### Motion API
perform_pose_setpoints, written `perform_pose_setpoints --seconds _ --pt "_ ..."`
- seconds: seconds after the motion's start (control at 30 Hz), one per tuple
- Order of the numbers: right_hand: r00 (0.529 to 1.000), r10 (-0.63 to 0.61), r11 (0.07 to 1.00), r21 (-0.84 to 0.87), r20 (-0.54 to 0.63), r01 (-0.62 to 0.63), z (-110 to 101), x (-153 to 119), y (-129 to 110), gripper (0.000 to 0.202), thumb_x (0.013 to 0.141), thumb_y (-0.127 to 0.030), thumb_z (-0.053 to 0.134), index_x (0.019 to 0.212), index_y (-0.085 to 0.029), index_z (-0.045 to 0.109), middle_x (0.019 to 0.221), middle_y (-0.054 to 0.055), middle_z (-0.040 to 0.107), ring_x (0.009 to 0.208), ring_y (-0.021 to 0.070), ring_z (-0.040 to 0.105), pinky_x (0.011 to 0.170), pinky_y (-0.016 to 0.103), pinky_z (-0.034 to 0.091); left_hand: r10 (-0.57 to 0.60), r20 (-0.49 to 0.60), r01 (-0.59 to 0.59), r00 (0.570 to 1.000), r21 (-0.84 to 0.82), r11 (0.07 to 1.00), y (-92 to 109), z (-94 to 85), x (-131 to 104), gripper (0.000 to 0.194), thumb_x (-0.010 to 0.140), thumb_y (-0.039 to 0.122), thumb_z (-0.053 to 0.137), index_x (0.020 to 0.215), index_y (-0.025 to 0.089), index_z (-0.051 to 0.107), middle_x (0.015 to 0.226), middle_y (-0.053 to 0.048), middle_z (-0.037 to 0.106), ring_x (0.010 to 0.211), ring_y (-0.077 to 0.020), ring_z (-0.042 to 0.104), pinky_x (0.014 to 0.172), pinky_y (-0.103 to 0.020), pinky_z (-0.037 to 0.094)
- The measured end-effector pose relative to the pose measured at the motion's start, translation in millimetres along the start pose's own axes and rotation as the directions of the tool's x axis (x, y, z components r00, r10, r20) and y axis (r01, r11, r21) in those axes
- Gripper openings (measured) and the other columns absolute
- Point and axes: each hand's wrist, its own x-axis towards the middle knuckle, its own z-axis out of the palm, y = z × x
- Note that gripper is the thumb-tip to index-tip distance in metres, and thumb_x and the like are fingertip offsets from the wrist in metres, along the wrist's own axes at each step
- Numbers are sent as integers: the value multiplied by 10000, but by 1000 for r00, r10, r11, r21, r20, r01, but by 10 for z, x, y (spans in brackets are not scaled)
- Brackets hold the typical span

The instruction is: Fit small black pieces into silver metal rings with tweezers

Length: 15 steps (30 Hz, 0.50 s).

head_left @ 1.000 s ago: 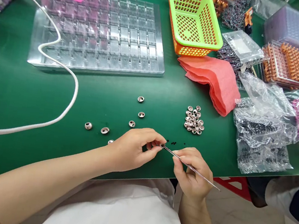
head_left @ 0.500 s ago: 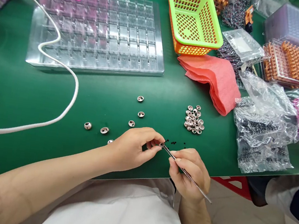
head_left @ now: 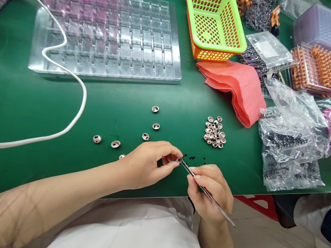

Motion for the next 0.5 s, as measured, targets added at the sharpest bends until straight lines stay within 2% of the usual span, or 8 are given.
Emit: perform_pose_setpoints --seconds 0.33,0.5 --pt "1000 3 1000 -4 -4 -3 14 -9 15 390 844 -58 731 1144 -276 609 1000 41 771 806 186 744 681 369 635 6 1 -6 1000 -19 1000 -21 7 5 115 917 124 635 986 159 720 846 -15 740 717 -116 683 683 -208 567" --pt "1000 -9 1000 19 -12 9 20 -5 1 389 829 -31 734 1134 -242 618 999 59 764 813 188 735 679 371 627 14 -2 -14 1000 -8 1000 -24 3 -2 113 917 115 641 988 143 725 835 -19 740 710 -115 679 682 -204 554"
